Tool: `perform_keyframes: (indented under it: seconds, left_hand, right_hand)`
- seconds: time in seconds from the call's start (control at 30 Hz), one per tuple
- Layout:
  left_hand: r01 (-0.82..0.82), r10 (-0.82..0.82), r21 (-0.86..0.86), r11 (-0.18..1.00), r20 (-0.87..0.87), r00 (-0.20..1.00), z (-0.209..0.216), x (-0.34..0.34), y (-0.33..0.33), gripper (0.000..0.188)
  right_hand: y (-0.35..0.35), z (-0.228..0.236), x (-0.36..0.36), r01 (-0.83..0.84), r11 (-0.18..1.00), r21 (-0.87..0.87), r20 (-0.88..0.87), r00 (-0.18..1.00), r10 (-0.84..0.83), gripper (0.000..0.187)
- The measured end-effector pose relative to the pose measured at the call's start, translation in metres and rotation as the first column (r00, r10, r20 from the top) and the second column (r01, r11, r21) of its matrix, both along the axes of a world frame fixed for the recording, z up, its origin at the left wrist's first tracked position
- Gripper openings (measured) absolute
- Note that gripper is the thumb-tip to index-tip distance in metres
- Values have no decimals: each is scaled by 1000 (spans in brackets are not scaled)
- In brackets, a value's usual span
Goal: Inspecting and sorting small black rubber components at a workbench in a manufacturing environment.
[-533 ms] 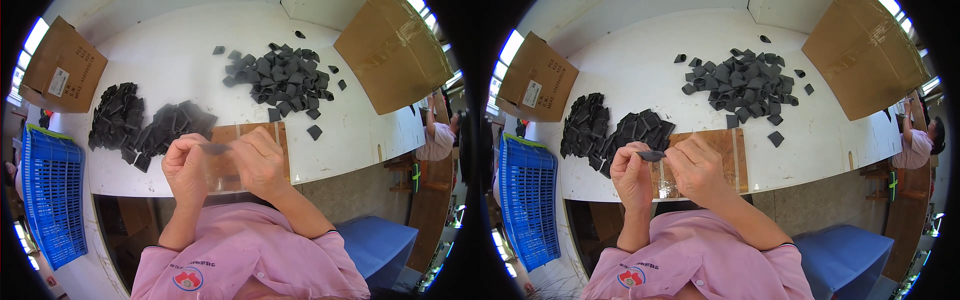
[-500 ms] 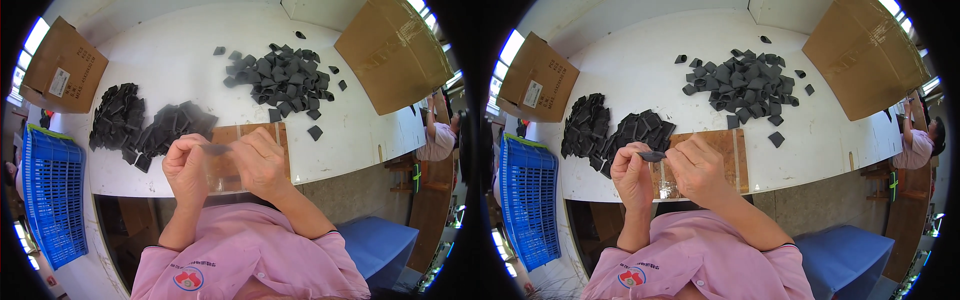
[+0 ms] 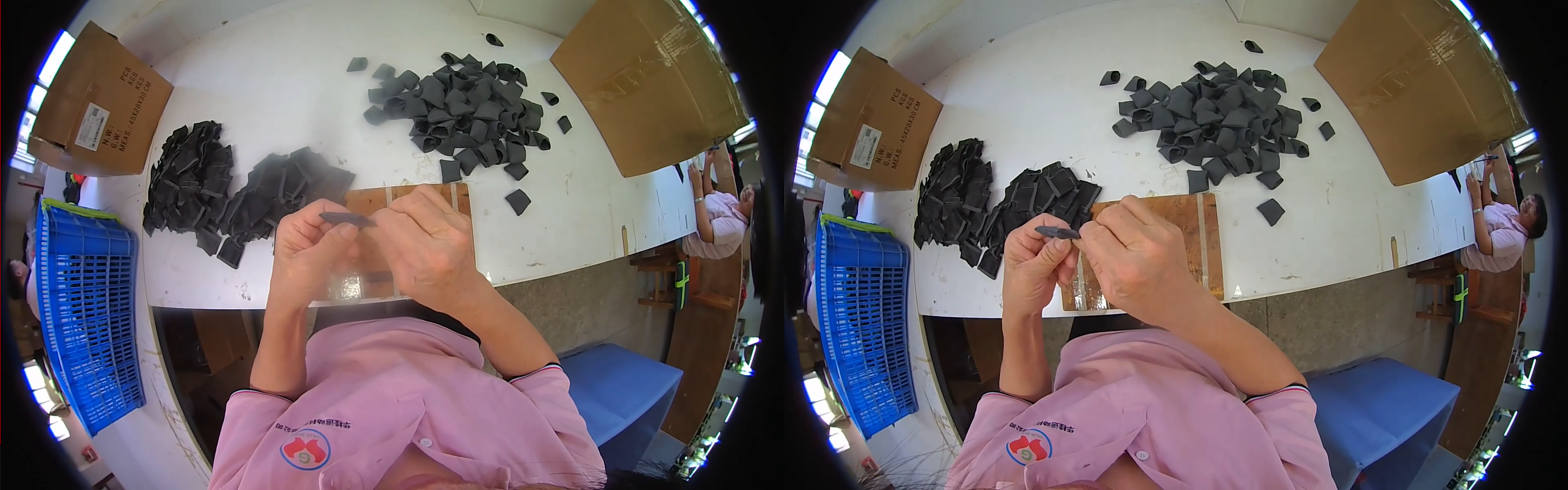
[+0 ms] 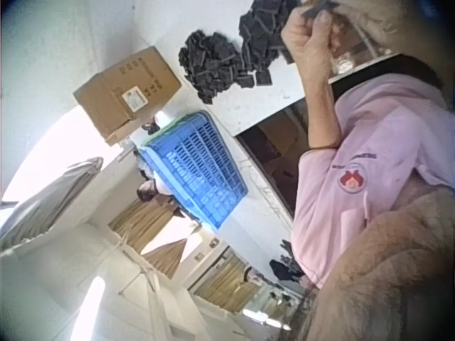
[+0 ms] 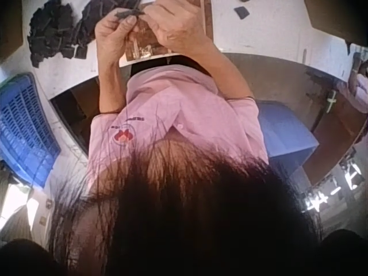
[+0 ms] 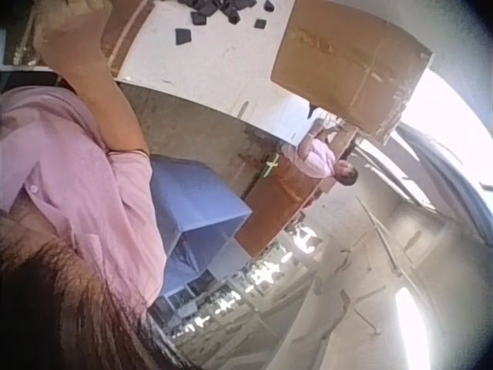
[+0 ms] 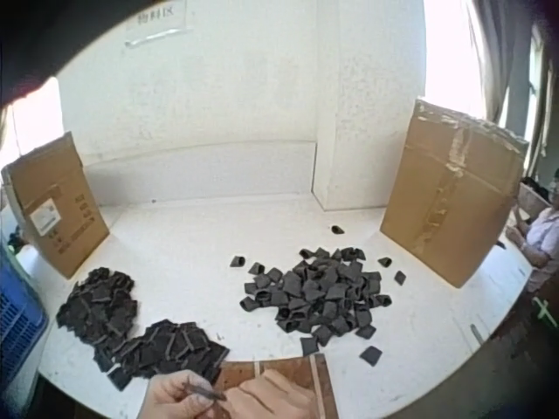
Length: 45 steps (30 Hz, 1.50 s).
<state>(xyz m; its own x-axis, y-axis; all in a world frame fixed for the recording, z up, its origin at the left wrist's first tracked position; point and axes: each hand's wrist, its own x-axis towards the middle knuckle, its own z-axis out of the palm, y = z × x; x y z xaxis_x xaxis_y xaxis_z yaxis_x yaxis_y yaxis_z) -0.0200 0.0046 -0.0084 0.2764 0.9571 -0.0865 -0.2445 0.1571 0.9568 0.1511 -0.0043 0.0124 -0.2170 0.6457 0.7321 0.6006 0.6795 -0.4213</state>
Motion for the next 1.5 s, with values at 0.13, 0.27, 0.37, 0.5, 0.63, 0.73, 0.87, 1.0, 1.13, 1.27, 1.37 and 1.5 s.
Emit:
perform_keyframes:
  seconds: [0.13, 0.27, 0.37, 0.5, 0.63, 0.73, 0.87, 1.0, 1.13, 1.27, 1.37, 1.5]
  left_hand:
    - [-89, 182, 241, 967, -401, 898, -43, 0, 38, 13]
    - [130, 411, 493, 860, -822, 395, -88, 14, 75, 21]
    - [197, 474, 504, 841, -862, 181, -110, 26, 86, 25]
    - [282, 391, 384, 879, -920, 33, -118, 31, 97, 17]
    - [248, 403, 416, 875, -909, 105, -106, 23, 99, 12]
    - [94, 598, 665, 741, -717, 358, -86, 8, 80, 8]
    - [-353, 356, 72, 933, -334, 873, -55, -4, 33, 8]
    - [-252, 247, -65, 965, -81, 966, -32, 2, -7, 14]
    - [-239, 233, -44, 970, -103, 967, -24, 17, -35, 18]
    - [-248, 349, 295, 923, -368, 862, -26, 29, -45, 21]
    - [-352, 434, 288, 891, -307, 847, -25, 31, -45, 21]
    - [-155, 241, -302, 941, 274, 931, -15, 18, -39, 24]
  right_hand:
    - [12, 14, 24, -377, 818, -434, -664, 747, -8, 13]
    - [30, 4, 42, -309, 774, -552, -786, 504, -359, 25]
    - [10, -23, 42, -466, 523, -714, -697, 544, -467, 23]
    - [-18, -55, 40, -487, 435, -757, -651, 621, -437, 23]
    - [-27, -58, 35, -457, 424, -782, -616, 669, -416, 21]
    - [-31, -48, 27, -415, 429, -802, -572, 739, -355, 17]
    - [-36, -40, 9, -236, 681, -693, -444, 884, -145, 8]
    - [-37, -37, -12, -34, 879, -475, -283, 952, -116, 9]
    - [-38, -35, -21, 64, 913, -403, -263, 947, -182, 11]
    - [-39, -41, -19, 163, 944, -285, -155, 965, -213, 15]
    - [-39, -48, -20, 239, 943, -230, -55, 965, -258, 17]
    - [-39, -49, -21, 231, 937, -261, -170, 945, -280, 13]
